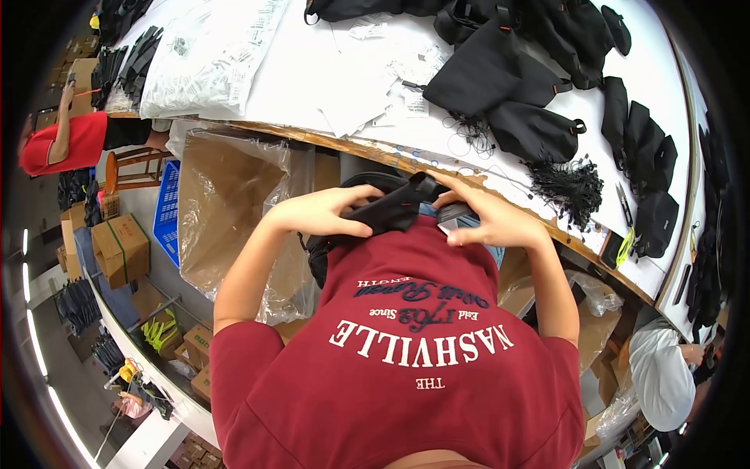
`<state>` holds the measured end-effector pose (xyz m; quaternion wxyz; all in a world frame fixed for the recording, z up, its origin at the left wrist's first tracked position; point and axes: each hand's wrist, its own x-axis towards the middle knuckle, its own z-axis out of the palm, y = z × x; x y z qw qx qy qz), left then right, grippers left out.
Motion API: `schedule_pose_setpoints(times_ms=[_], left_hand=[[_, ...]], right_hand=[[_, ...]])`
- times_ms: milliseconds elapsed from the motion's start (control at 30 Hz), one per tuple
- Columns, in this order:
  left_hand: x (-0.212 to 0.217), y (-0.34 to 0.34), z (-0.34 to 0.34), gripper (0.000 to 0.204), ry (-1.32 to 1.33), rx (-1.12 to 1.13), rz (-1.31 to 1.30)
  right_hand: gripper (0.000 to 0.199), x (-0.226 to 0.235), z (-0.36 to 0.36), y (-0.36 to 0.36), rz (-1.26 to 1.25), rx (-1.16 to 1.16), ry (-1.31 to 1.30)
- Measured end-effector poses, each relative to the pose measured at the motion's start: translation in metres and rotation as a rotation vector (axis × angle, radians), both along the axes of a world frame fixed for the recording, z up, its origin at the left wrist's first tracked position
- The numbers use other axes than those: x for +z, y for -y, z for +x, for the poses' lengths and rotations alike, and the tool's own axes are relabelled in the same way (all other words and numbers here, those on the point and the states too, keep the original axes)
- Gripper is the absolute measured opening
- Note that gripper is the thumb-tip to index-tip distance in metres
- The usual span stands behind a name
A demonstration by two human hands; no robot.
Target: The recorder is assembling small black bags by threading cords and attaching tags in a manufacturing environment.
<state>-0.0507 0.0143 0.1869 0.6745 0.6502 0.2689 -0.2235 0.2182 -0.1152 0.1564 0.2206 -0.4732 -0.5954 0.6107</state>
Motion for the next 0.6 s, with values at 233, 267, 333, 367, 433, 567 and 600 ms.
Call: schedule_pose_setpoints(times_ms=[233, 267, 333, 367, 433, 567, 600], left_hand=[[-0.025, 0.005, -0.039, 0.028, 0.061, 0.298, -0.067], [-0.023, 0.005, -0.039, 0.024, 0.088, 0.357, -0.031], [-0.029, 0.002, -0.048, 0.027, 0.087, 0.306, -0.018], [-0.031, 0.003, -0.051, 0.031, 0.065, 0.334, -0.029], [-0.033, 0.004, -0.053, 0.035, 0.047, 0.362, -0.042], [-0.027, 0.004, -0.053, 0.042, -0.017, 0.385, 0.031], [-0.021, 0.002, -0.052, 0.043, 0.008, 0.361, 0.114]], right_hand=[[0.043, -0.027, -0.013, 0.034, 0.082, -0.253, 0.171], [0.043, -0.034, -0.013, 0.036, 0.08, -0.254, 0.171], [0.032, -0.042, -0.014, 0.038, 0.024, -0.338, 0.241], [0.023, -0.044, -0.021, 0.038, -0.038, -0.452, 0.263], [0.023, -0.053, -0.023, 0.042, -0.005, -0.458, 0.185], [0.019, -0.042, -0.009, 0.041, 0.002, -0.588, 0.092], [0.017, -0.019, 0.0, 0.035, -0.104, -0.617, 0.021]])
